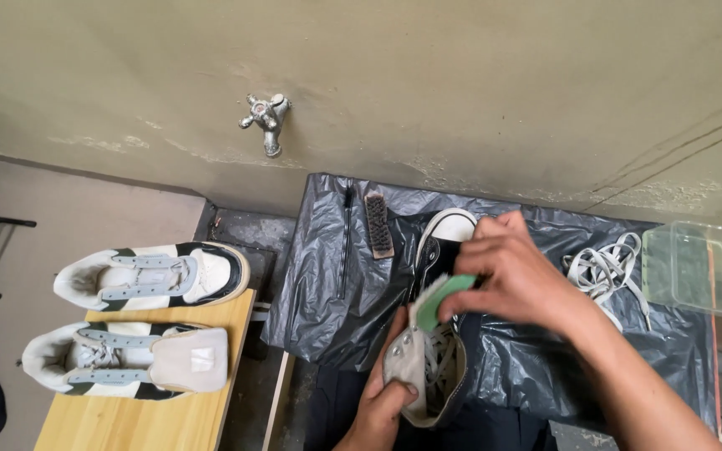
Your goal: The person scrubs the exterior and interior of a black high-top sneaker using a green brush. The shoe is held in the left hand while the right hand applies the brush to the canvas and rubber parts. The person rotates the shoe to clean different areas, including the toe, sides, and inside lining.
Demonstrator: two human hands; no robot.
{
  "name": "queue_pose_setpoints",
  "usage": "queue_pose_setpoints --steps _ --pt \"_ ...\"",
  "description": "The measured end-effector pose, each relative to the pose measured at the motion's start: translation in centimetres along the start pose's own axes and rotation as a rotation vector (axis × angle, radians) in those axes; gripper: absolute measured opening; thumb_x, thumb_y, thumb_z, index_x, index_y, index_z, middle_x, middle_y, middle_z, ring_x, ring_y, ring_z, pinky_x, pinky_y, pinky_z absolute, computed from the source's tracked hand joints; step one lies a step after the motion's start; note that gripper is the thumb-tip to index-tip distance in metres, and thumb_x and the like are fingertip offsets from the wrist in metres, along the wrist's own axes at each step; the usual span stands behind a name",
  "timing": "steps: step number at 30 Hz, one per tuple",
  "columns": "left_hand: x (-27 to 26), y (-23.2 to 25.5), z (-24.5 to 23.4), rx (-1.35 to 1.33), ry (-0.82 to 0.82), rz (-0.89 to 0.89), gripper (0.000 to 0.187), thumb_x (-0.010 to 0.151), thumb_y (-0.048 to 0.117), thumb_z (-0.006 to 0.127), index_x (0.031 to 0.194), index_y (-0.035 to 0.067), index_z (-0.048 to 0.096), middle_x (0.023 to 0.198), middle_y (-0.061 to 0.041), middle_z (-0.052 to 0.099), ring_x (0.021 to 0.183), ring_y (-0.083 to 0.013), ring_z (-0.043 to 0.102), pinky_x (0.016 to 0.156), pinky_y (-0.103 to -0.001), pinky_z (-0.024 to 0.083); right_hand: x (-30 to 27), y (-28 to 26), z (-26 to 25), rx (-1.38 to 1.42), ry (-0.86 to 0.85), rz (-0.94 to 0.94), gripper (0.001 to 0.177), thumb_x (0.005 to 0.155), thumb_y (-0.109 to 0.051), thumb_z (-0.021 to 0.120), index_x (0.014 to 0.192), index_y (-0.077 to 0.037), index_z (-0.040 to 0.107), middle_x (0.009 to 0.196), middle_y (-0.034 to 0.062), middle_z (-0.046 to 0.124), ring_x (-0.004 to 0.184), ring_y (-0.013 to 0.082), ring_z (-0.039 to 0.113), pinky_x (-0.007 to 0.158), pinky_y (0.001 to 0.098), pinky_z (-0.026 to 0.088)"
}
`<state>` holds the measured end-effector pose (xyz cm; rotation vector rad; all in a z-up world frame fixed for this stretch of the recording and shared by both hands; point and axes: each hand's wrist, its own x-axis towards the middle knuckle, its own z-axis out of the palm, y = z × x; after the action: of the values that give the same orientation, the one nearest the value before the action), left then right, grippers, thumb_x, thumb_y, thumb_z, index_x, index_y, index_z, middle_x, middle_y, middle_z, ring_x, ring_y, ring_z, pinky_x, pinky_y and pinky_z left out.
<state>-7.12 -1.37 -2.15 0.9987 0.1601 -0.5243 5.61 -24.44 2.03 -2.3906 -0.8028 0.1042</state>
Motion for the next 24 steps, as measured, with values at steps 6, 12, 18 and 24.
queue_pose_setpoints --steps 6,12,18,24 --pt "0.4 -1.5 -1.9 0.206 -0.151 0.075 0.083 0.09 0.008 0.048 0.164 0.012 0.012 0.169 -0.006 0.025 0.155 -0.0206 0.024 0.123 -0.037 0.017 1.2 -4.3 1.3 -0.001 -0.132 -0.159 0.054 0.073 -0.072 0.067 0.094 -0.025 0.083 0.065 -0.0114 0.064 0.074 0.0153 0.039 0.074 0.0377 0.027" --pt "0.9 -2.0 -2.8 0.178 -0.12 0.138 0.088 0.076 0.0 0.049 0.161 0.004 0.027 0.16 -0.008 0.041 0.145 -0.0204 0.039 0.12 -0.033 0.023 2.2 -0.9 1.4 -0.056 -0.281 0.067 0.04 0.071 -0.07 0.071 0.071 -0.03 0.079 0.062 -0.0138 0.059 0.074 0.0142 0.035 0.084 0.0321 0.028" --pt "1.3 -1.0 -2.4 -0.007 -0.186 0.102 0.089 0.079 0.002 0.048 0.163 0.007 0.02 0.169 -0.012 0.025 0.155 -0.0274 0.027 0.124 -0.042 0.022 2.5 2.9 2.2 -0.241 -0.173 0.12 0.05 0.064 -0.074 0.069 0.063 -0.024 0.071 0.06 -0.0168 0.064 0.079 0.0135 0.042 0.086 0.0337 0.027" --pt "1.6 -1.9 -2.7 -0.107 0.007 0.037 0.092 0.079 0.013 0.073 0.16 0.008 0.032 0.158 -0.015 0.05 0.141 -0.0259 0.051 0.116 -0.038 0.035 1.4 -0.8 -0.3 -0.049 -0.086 0.112 0.041 0.07 -0.068 0.072 0.075 -0.029 0.085 0.06 -0.0093 0.053 0.074 0.0183 0.036 0.086 0.033 0.029"
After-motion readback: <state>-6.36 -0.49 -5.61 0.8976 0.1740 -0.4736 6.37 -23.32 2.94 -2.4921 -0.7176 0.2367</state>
